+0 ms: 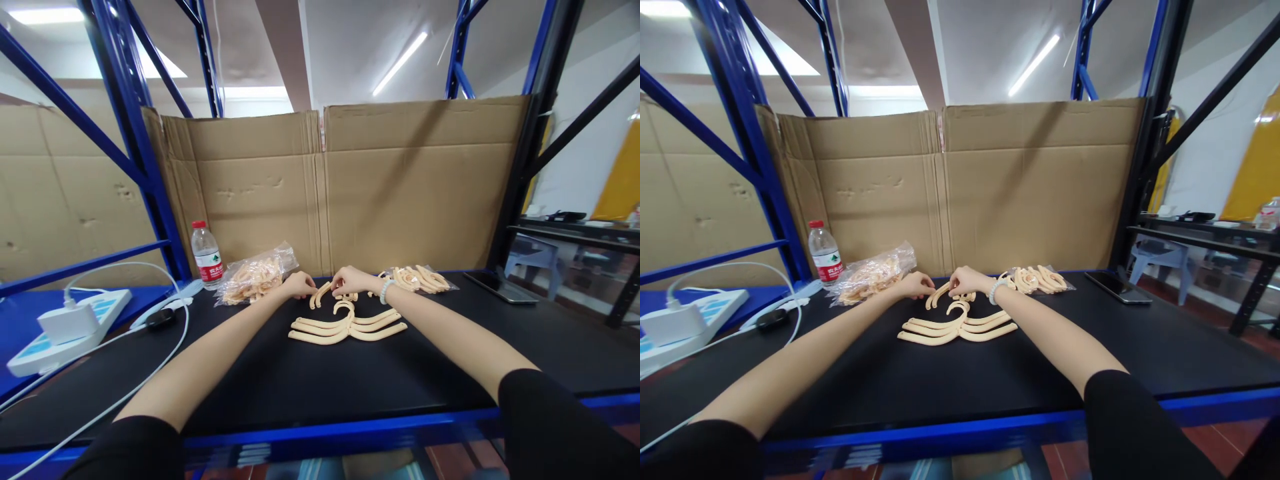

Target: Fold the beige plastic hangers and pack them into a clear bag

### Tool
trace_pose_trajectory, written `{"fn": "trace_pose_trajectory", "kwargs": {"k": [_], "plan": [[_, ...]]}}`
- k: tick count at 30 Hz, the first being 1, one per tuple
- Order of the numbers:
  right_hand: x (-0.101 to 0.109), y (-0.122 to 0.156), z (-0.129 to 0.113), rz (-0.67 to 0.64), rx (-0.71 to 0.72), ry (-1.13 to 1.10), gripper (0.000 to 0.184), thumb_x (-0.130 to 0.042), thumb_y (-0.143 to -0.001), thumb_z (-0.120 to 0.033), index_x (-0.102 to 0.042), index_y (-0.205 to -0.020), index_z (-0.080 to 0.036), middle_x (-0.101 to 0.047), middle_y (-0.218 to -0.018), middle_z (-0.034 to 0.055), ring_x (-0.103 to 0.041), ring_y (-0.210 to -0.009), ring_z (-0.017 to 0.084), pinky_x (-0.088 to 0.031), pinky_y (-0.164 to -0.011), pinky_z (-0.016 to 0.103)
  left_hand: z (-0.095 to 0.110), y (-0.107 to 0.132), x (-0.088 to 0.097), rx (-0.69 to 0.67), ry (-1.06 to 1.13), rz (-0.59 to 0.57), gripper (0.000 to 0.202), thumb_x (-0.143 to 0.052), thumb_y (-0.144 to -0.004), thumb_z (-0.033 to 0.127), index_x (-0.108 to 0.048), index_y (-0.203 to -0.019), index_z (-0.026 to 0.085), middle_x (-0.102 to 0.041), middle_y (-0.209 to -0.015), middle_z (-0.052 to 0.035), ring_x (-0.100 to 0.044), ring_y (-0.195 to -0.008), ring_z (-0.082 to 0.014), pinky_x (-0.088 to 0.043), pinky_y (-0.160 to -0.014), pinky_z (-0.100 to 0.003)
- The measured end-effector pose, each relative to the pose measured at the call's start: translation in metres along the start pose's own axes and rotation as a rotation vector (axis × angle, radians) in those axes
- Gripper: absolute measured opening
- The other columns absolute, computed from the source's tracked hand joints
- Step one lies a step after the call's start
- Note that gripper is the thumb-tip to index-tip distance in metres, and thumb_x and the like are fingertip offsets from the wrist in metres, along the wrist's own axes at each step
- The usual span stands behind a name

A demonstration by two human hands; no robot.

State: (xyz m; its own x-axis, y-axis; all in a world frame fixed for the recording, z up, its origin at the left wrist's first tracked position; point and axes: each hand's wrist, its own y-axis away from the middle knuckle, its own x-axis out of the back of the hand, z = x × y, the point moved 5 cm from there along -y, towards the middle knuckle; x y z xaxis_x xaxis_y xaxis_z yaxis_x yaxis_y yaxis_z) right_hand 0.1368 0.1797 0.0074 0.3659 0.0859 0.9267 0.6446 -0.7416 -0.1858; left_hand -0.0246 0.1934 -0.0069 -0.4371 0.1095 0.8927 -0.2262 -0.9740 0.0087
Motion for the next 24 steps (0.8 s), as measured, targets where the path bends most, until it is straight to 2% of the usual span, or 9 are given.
{"fn": "trace_pose_trajectory", "kwargs": {"k": [5,11,14,18,21,24], "plan": [[-0.012,-0.012,0.006,-0.041,-0.04,-0.03,0.012,-0.075,-0.057,-0.019,-0.074,-0.067,-0.014,-0.068,-0.064,0.0032,-0.058,-0.061,0.015,-0.039,-0.057,0.022,-0.006,-0.007,-0.004,0.046,-0.007,0.015,0.036,-0.069,-0.065,0.028,-0.067,-0.098,0.013,-0.069,-0.071,-0.0045,-0.06,-0.057,-0.0116,-0.044,-0.046,-0.016],[-0.013,-0.007,0.017,0.098,-0.125,-0.195,0.007,-0.068,-0.059,-0.008,-0.071,-0.063,-0.013,-0.068,-0.066,0.0027,-0.06,-0.068,0.015,-0.042,-0.064,0.021,-0.016,-0.006,0.0,0.109,-0.038,0.083,0.032,-0.067,-0.065,0.024,-0.068,-0.095,0.013,-0.071,-0.077,-0.0072,-0.062,-0.057,-0.0124,-0.046,-0.046,-0.017],[-0.005,-0.005,0.03,0.191,-0.212,-0.35,0.003,-0.067,-0.067,-0.015,-0.069,-0.067,-0.013,-0.065,-0.061,0.0024,-0.059,-0.061,0.013,-0.044,-0.059,0.021,-0.014,-0.005,0.001,0.121,-0.088,0.101,0.028,-0.068,-0.061,0.022,-0.07,-0.087,0.014,-0.071,-0.072,-0.0066,-0.062,-0.053,-0.0133,-0.047,-0.048,-0.019],[0.011,-0.003,0.045,0.275,-0.329,-0.591,0.013,-0.064,-0.075,-0.023,-0.062,-0.066,-0.013,-0.055,-0.049,0.0006,-0.054,-0.047,0.01,-0.044,-0.046,0.019,-0.004,-0.001,0.002,0.113,-0.186,0.128,0.021,-0.068,-0.057,0.016,-0.071,-0.077,0.015,-0.071,-0.07,-0.0077,-0.065,-0.058,-0.0173,-0.049,-0.056,-0.024],[0.024,0.001,0.048,0.305,-0.34,-0.749,0.018,-0.068,-0.073,-0.024,-0.058,-0.063,-0.014,-0.055,-0.05,0.0018,-0.059,-0.051,0.012,-0.048,-0.047,0.02,0.005,0.001,0.002,0.102,-0.237,0.153,0.021,-0.069,-0.055,0.013,-0.071,-0.076,0.015,-0.072,-0.075,-0.01,-0.067,-0.074,-0.0216,-0.049,-0.065,-0.026],[0.034,0.008,0.046,0.331,-0.324,-0.873,0.019,-0.072,-0.071,-0.022,-0.058,-0.062,-0.013,-0.06,-0.055,0.0054,-0.063,-0.059,0.015,-0.054,-0.055,0.023,0.009,0.001,-0.001,0.099,-0.252,0.152,0.019,-0.072,-0.054,0.012,-0.07,-0.074,0.014,-0.072,-0.08,-0.0126,-0.066,-0.083,-0.0242,-0.049,-0.072,-0.028]]}}
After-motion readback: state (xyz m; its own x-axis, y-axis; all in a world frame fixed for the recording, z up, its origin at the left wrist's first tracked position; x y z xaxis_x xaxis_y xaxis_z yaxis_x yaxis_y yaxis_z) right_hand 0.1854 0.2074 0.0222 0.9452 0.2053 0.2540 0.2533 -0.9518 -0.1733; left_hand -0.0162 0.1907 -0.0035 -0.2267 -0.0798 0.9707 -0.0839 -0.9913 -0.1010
